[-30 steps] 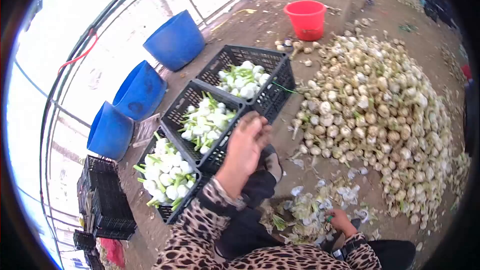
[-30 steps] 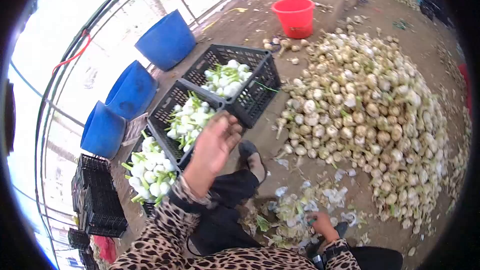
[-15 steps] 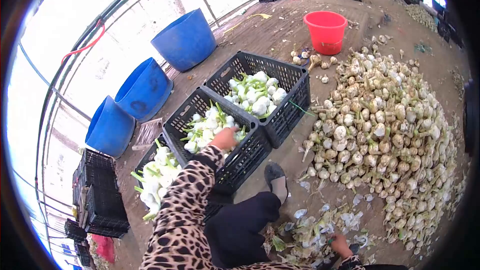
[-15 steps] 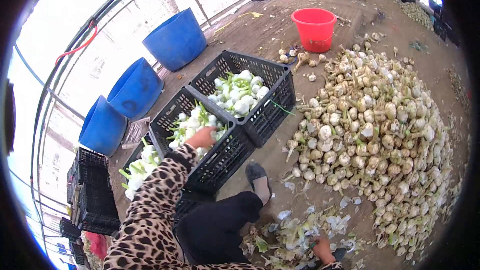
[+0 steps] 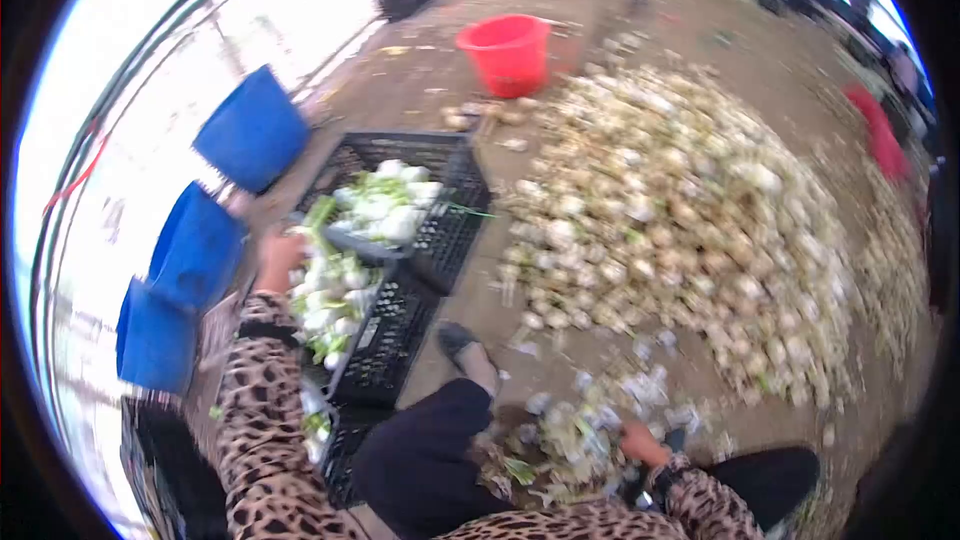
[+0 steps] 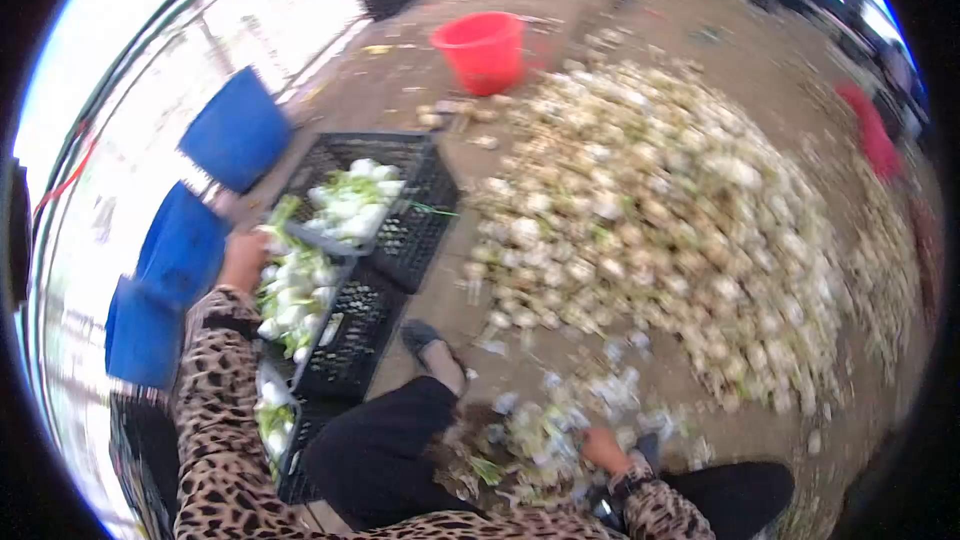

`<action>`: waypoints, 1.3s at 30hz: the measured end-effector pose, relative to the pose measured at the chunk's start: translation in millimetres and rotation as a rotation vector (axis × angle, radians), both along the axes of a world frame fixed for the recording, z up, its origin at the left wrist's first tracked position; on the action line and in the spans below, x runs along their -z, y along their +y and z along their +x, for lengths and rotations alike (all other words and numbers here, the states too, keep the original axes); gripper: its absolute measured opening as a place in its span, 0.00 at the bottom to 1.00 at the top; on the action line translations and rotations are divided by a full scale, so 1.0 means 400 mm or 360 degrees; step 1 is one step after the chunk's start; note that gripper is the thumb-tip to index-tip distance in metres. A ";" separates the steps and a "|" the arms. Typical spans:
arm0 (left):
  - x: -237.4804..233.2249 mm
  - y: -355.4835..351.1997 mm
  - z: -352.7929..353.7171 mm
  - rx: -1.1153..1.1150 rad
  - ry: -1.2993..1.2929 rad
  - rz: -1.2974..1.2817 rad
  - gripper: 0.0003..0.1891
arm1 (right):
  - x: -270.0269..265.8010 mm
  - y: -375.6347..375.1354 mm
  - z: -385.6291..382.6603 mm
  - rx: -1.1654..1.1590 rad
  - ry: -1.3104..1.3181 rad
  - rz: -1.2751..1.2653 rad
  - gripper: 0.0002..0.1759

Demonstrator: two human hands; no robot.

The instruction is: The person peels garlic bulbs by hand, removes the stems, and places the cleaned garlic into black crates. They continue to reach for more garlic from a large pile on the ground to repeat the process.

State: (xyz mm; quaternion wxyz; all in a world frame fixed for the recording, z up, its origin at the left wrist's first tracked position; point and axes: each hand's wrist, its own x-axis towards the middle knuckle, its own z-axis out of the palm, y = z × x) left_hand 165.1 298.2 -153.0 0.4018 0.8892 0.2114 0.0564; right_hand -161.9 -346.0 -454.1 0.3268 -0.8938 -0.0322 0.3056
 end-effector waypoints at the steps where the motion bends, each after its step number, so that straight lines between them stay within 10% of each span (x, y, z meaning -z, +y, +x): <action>1: -0.115 -0.178 -0.042 0.0421 -0.0700 -0.0112 0.08 | 0.037 0.003 -0.010 0.0040 -0.0030 0.0071 0.14; 2: -0.131 -0.143 -0.002 0.0219 -0.0516 -0.0443 0.23 | 0.057 -0.005 -0.028 0.0088 -0.0070 0.0134 0.16; 5: -0.213 -0.342 0.022 -0.0357 -0.0579 -0.0876 0.26 | -0.020 -0.003 -0.032 0.0274 -0.0112 0.0286 0.21; 12: -0.160 -0.944 -0.341 0.0595 -0.0215 -0.2349 0.16 | -0.019 -0.026 -0.021 0.0387 -0.0110 0.0248 0.13; 18: 0.093 -1.081 -0.582 0.0108 0.0505 -0.2252 0.13 | 0.129 -0.159 0.060 0.0482 -0.0524 0.0084 0.11; 22: 0.239 -1.034 -0.684 0.0040 0.0995 -0.2075 0.11 | -0.086 -0.309 0.215 0.1259 -0.0275 -0.0213 0.14; 27: 0.255 -1.120 -0.642 0.0074 0.1052 -0.2051 0.12 | -0.164 -0.533 0.423 0.1677 -0.1007 -0.0511 0.32; 32: 0.266 -1.141 -0.627 0.0122 0.1162 -0.2059 0.14 | -0.162 -0.602 0.558 0.1727 -0.0305 -0.0629 0.41; 39: 0.262 -1.156 -0.625 0.0304 0.1115 -0.2071 0.18 | -0.222 -0.512 0.514 0.1977 -0.0441 -0.0206 0.40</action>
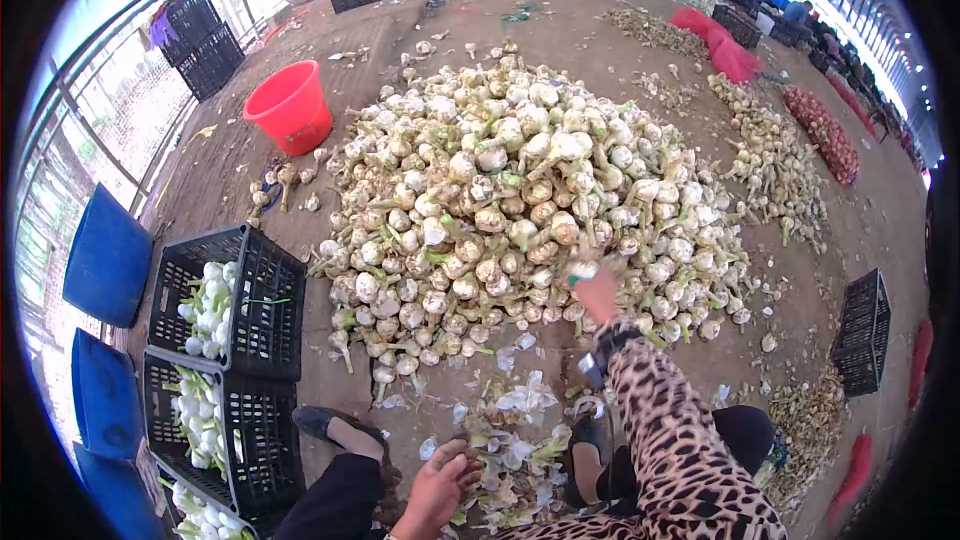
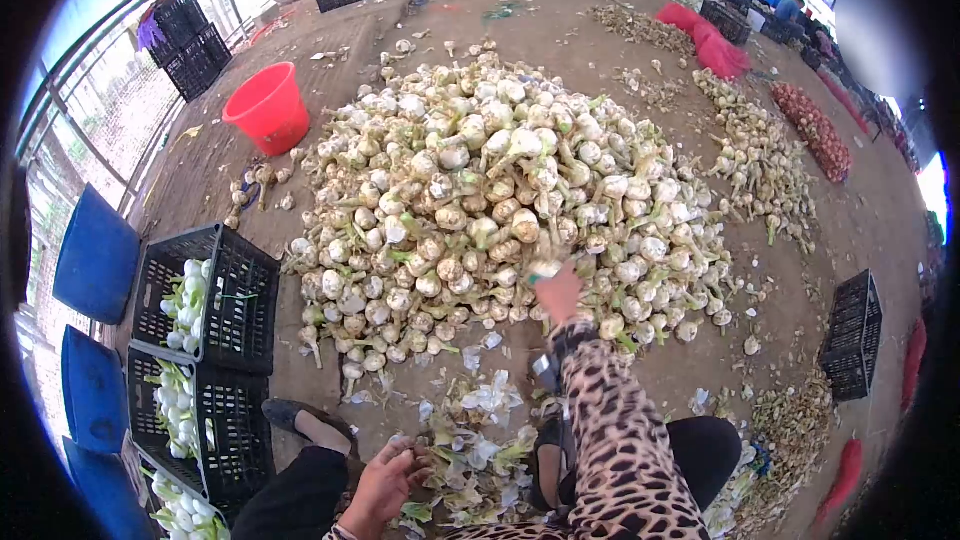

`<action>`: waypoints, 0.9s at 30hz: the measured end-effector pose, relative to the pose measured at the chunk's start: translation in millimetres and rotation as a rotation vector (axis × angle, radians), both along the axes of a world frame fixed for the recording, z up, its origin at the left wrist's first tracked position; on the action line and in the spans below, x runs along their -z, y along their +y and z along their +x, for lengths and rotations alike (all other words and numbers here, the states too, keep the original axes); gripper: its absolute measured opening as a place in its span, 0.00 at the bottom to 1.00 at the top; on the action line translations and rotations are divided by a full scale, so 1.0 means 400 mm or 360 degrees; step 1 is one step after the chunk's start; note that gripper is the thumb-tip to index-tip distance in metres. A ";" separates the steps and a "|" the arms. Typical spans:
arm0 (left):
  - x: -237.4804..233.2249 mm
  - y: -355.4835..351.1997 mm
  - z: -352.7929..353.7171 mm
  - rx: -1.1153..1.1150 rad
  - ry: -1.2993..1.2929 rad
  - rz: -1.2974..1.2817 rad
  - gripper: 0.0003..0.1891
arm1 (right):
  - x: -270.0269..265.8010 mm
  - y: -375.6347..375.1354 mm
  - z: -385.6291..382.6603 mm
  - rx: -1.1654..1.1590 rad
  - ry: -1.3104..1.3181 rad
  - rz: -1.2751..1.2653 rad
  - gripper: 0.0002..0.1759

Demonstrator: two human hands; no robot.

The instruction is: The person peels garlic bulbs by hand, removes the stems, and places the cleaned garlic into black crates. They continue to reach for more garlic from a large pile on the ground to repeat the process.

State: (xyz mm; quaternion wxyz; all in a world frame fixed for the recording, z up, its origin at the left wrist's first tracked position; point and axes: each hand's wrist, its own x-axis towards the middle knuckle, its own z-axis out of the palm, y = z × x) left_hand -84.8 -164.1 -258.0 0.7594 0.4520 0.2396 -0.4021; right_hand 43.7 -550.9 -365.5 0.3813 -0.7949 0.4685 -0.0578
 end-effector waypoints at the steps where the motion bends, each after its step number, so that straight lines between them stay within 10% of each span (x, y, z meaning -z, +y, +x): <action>1: 0.004 -0.004 -0.003 -0.0007 -0.0056 -0.0003 0.20 | -0.011 0.053 -0.026 -0.0038 -0.0083 0.0164 0.39; 5: 0.003 -0.032 -0.003 -0.0119 -0.0067 -0.0079 0.24 | -0.178 0.318 -0.190 -0.0517 -0.0393 0.1223 0.29; 8: -0.049 -0.049 -0.003 -0.0107 -0.0026 -0.0356 0.26 | -0.256 0.445 -0.323 -0.1199 -0.0302 0.1574 0.42; 13: -0.094 -0.033 -0.077 0.0077 -0.0345 -0.0701 0.27 | -0.190 0.462 -0.480 -0.1587 -0.0529 0.0985 0.41; 15: -0.119 -0.022 -0.117 0.0052 -0.0374 -0.0583 0.29 | -0.346 0.461 -0.519 -0.1355 -0.0638 0.1562 0.34; 21: -0.171 -0.024 -0.186 -0.0024 -0.0648 -0.0494 0.37 | -0.423 0.511 -0.602 -0.1055 -0.0879 0.1310 0.34; 25: -0.213 0.010 -0.210 -0.0038 -0.0385 -0.0920 0.38 | -0.444 0.523 -0.614 -0.1528 -0.1030 0.0161 0.37; 27: -0.195 0.010 -0.220 -0.0129 -0.0567 -0.0694 0.39 | -0.467 0.529 -0.621 -0.1484 -0.0939 0.0420 0.37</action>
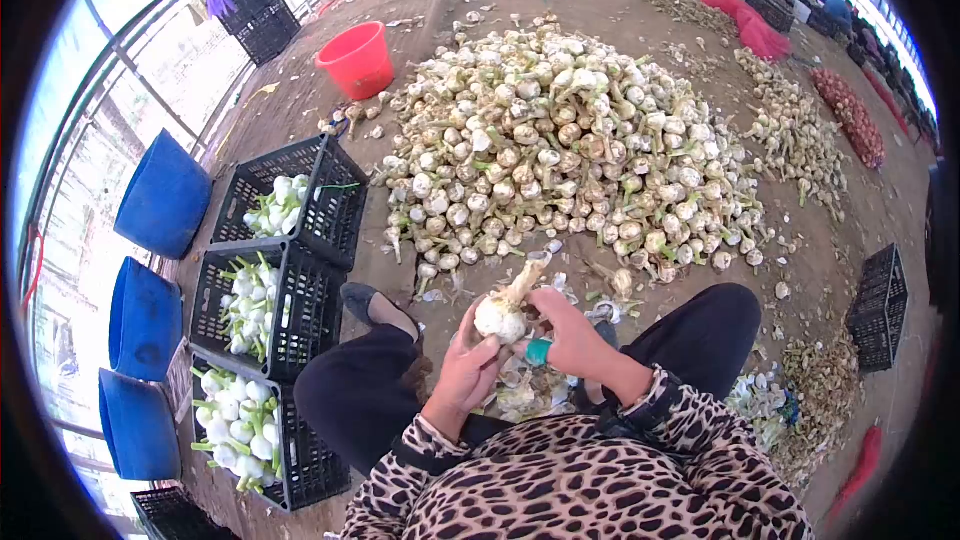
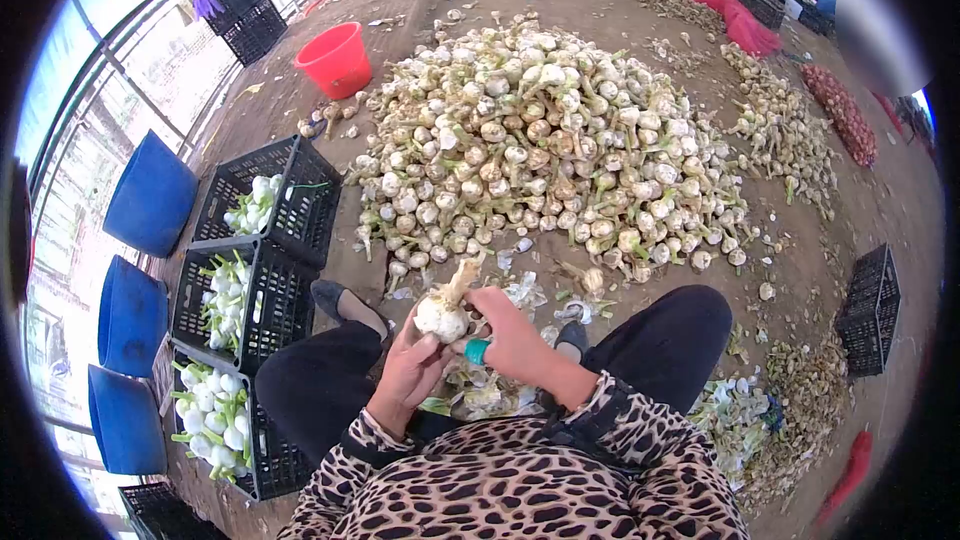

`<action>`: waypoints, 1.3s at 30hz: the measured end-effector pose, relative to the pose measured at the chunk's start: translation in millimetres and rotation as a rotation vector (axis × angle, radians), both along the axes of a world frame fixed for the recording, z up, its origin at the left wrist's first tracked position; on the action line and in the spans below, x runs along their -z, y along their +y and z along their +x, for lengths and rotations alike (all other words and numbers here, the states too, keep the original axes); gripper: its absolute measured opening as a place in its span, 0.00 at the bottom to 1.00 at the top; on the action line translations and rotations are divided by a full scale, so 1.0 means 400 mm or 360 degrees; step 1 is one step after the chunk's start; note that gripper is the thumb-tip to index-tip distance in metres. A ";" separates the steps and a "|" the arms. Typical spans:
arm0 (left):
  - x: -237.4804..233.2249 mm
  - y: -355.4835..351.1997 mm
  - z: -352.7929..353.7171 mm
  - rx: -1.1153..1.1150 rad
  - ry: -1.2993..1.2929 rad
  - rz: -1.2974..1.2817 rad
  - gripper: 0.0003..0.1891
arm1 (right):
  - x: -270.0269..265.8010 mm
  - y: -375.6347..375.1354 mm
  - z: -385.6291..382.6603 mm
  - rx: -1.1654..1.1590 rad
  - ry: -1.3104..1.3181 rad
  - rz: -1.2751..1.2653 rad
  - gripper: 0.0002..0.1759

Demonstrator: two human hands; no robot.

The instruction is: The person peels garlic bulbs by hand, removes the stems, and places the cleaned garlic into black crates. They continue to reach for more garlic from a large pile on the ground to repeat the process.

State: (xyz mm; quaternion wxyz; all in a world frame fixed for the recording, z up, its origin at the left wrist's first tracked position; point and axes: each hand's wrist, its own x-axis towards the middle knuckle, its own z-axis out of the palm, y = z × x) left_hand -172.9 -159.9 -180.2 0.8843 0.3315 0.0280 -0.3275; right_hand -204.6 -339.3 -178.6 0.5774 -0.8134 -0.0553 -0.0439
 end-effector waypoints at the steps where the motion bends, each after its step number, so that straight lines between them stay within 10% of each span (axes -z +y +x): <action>1: 0.012 0.000 -0.003 -0.0080 -0.0067 0.0105 0.39 | -0.012 0.005 0.000 -0.0017 0.0098 0.0088 0.37; 5: 0.034 -0.010 0.009 -0.0239 -0.0954 0.0598 0.37 | -0.048 0.022 -0.001 0.0002 0.0721 0.1175 0.24; 13: 0.051 -0.019 0.022 -0.0339 -0.1853 0.1394 0.36 | -0.024 0.049 0.038 0.0348 0.1036 0.1264 0.19; 25: 0.064 -0.064 0.044 -0.0133 -0.0690 0.0627 0.39 | 0.035 -0.024 0.058 0.0160 0.0613 0.0980 0.10; 31: 0.107 -0.065 0.056 -0.0194 -0.1602 0.1414 0.39 | 0.072 -0.024 0.069 0.0181 0.0930 0.1301 0.11; 39: 0.079 -0.088 0.043 -0.0173 -0.1245 0.1240 0.39 | 0.064 -0.035 0.055 0.0321 0.0537 0.0765 0.11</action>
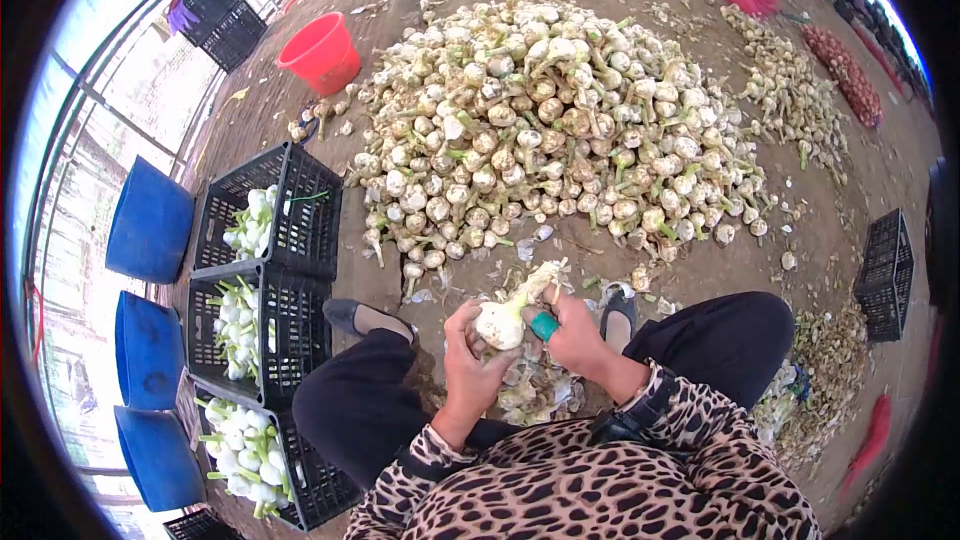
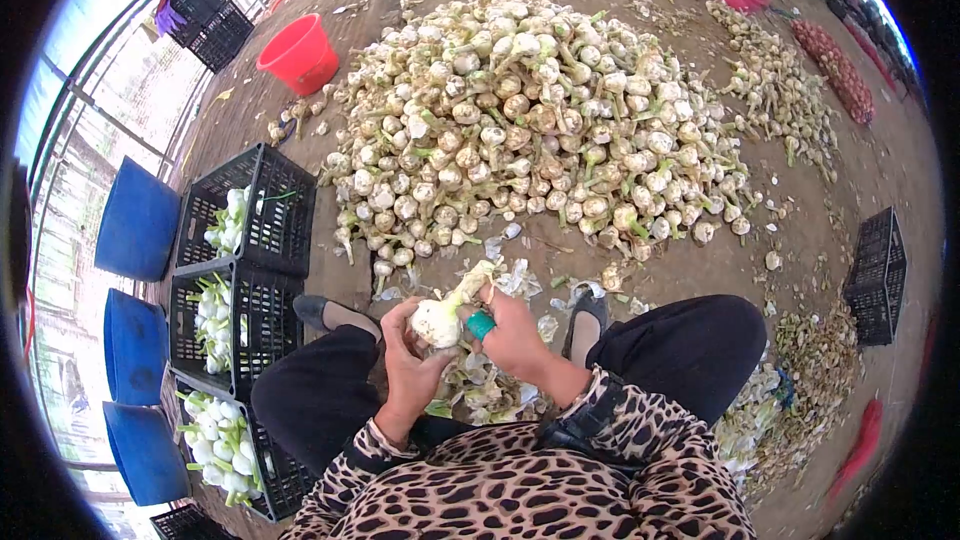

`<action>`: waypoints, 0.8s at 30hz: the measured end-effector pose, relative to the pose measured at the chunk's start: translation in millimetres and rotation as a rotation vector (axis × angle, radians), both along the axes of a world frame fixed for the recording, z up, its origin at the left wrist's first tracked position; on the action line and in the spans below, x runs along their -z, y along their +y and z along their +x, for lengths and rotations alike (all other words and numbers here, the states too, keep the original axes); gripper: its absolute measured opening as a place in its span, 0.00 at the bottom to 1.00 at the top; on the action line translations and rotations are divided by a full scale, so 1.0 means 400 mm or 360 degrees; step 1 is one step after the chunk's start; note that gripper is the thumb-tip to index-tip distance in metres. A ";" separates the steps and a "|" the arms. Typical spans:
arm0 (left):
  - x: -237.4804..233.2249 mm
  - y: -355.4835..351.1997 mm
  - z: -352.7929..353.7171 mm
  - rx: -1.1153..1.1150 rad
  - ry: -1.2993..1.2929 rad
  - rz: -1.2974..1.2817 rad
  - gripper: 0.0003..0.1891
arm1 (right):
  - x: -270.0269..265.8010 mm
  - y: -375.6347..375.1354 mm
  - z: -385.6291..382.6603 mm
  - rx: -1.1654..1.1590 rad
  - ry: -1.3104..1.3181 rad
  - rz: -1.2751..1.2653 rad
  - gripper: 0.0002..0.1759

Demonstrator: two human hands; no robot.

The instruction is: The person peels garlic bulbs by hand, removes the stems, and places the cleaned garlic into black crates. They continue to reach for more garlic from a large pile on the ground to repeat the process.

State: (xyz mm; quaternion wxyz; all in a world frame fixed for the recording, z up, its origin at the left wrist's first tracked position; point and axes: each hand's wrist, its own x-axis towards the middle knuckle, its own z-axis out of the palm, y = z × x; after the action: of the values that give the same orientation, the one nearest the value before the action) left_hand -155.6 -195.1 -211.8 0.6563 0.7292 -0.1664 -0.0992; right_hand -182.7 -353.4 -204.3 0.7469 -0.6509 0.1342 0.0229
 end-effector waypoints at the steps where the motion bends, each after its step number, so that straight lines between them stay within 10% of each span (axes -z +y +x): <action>1: -0.015 -0.009 0.000 -0.0006 0.0150 -0.0078 0.39 | -0.001 -0.007 -0.002 0.0013 -0.0052 -0.0092 0.11; 10: -0.038 -0.023 0.001 0.0203 0.1343 -0.0933 0.32 | -0.046 -0.069 -0.005 -0.0036 -0.0391 -0.0656 0.09; 19: 0.001 -0.044 -0.003 0.0049 0.0977 -0.0364 0.30 | -0.030 -0.051 0.005 -0.0013 -0.0697 -0.0904 0.05; 24: 0.016 -0.016 0.012 0.0304 0.1451 -0.0939 0.30 | -0.013 -0.046 0.001 -0.0052 -0.0256 0.0037 0.04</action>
State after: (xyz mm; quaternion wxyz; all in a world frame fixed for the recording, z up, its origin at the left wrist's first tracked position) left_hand -150.8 -201.4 -218.2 0.8265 0.3791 0.0485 -0.4132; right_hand -182.1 -371.9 -199.0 0.7623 -0.6440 0.0630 -0.0157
